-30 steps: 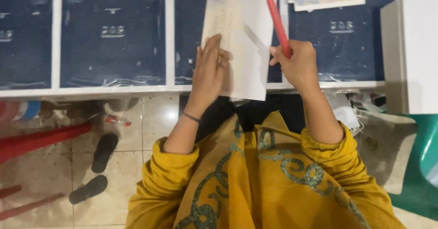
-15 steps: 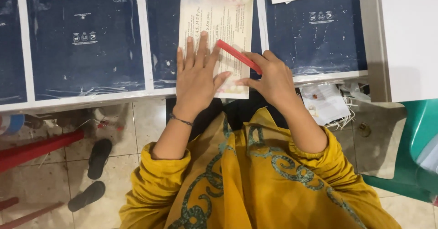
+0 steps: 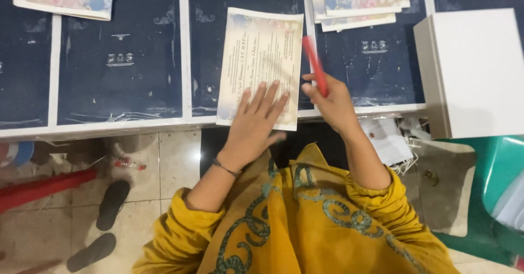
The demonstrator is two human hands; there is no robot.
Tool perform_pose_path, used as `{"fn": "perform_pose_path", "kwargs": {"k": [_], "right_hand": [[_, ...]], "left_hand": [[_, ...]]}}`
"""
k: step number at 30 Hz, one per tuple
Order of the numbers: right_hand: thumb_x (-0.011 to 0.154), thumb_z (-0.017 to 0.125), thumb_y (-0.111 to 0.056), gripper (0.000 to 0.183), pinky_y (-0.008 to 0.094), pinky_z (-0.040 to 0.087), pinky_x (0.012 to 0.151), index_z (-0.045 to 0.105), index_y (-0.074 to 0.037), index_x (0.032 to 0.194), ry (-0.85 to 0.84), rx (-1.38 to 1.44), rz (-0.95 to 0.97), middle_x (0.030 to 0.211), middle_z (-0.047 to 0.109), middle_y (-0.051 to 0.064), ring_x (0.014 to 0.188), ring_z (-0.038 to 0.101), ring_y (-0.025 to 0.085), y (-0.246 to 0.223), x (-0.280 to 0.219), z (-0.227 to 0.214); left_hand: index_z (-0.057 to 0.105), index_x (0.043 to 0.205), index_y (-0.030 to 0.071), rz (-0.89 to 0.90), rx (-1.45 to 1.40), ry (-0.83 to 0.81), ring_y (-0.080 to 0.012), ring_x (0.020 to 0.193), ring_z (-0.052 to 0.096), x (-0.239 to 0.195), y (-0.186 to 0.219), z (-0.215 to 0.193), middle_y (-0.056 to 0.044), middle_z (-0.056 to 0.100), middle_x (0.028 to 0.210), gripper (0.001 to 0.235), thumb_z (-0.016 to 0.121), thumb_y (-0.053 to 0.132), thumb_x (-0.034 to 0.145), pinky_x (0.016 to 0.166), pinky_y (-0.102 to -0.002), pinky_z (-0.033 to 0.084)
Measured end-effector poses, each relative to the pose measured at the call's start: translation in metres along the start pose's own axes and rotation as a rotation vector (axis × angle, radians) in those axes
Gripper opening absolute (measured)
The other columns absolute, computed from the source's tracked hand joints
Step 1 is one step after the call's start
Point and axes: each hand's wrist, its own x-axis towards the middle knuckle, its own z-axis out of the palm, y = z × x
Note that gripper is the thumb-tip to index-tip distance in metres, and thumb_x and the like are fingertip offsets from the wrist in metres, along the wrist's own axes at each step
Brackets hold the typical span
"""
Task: Folding printed invitation inserts and assembling them into folders at a production table.
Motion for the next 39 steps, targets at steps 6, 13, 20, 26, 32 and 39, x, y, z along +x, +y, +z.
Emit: {"fn": "perform_pose_path", "kwargs": {"k": [6,13,20,26,32,39], "right_hand": [[0.109,0.053,-0.012,0.025,0.022,0.038,0.031,0.063,0.005,0.125,0.137,0.491,0.143,0.065,0.058,0.009,0.036,0.047,0.007,0.014,0.005,-0.004],[0.113,0.044,-0.029,0.035,0.019,0.041,0.037,0.062,-0.006,0.132,0.209,0.567,0.103,0.084,0.061,0.01,0.046,0.054,0.01,0.058,0.013,-0.035],[0.119,0.052,-0.025,0.036,0.031,0.049,0.053,0.055,0.004,0.141,0.352,0.059,-0.175,0.077,0.054,0.005,0.056,0.059,0.017,-0.013,0.021,-0.071],[0.099,0.072,0.0,0.014,0.049,0.051,0.077,0.064,-0.005,0.109,0.131,-0.394,-0.656,0.09,0.056,0.017,0.083,0.061,0.042,-0.028,0.004,0.041],[0.104,0.056,-0.012,0.032,0.028,0.049,0.085,0.07,-0.004,0.132,-0.095,-0.857,-0.872,0.095,0.058,0.011,0.084,0.059,0.024,0.071,0.081,0.105],[0.101,0.068,-0.047,0.032,0.031,0.05,0.067,0.076,-0.035,0.129,0.198,-0.77,-0.561,0.095,0.052,-0.001,0.077,0.056,0.018,0.134,0.223,0.094]], "left_hand": [[0.037,0.164,0.022,-0.059,-0.086,0.154,-0.0351,0.157,0.028,-0.002,-0.006,0.015,-0.011,0.031,0.17,0.078,0.073,0.018,0.094,0.128,-0.056,0.014],[0.049,0.157,0.018,0.044,-0.444,0.792,-0.0324,0.154,0.041,-0.029,0.018,-0.035,-0.007,0.044,0.166,0.051,0.036,0.037,0.112,0.131,-0.053,0.023],[0.017,0.166,0.007,-0.038,0.08,0.279,-0.0312,0.16,0.02,-0.024,0.016,0.016,-0.013,0.02,0.173,0.083,0.061,-0.001,0.095,0.131,-0.055,0.014],[0.048,0.153,0.001,0.15,-0.011,0.502,-0.0358,0.147,0.048,-0.033,0.035,0.067,-0.021,0.052,0.156,0.064,0.07,0.016,0.095,0.127,-0.058,0.025],[0.068,0.13,0.005,0.136,-0.019,0.658,-0.0298,0.129,0.061,-0.031,0.037,0.063,-0.015,0.07,0.13,0.031,0.059,0.015,0.103,0.122,-0.048,0.037],[0.054,0.15,0.006,0.119,-0.142,0.552,-0.0307,0.145,0.051,-0.04,0.026,0.056,-0.013,0.053,0.158,0.079,0.083,0.016,0.077,0.125,-0.049,0.036]]}}
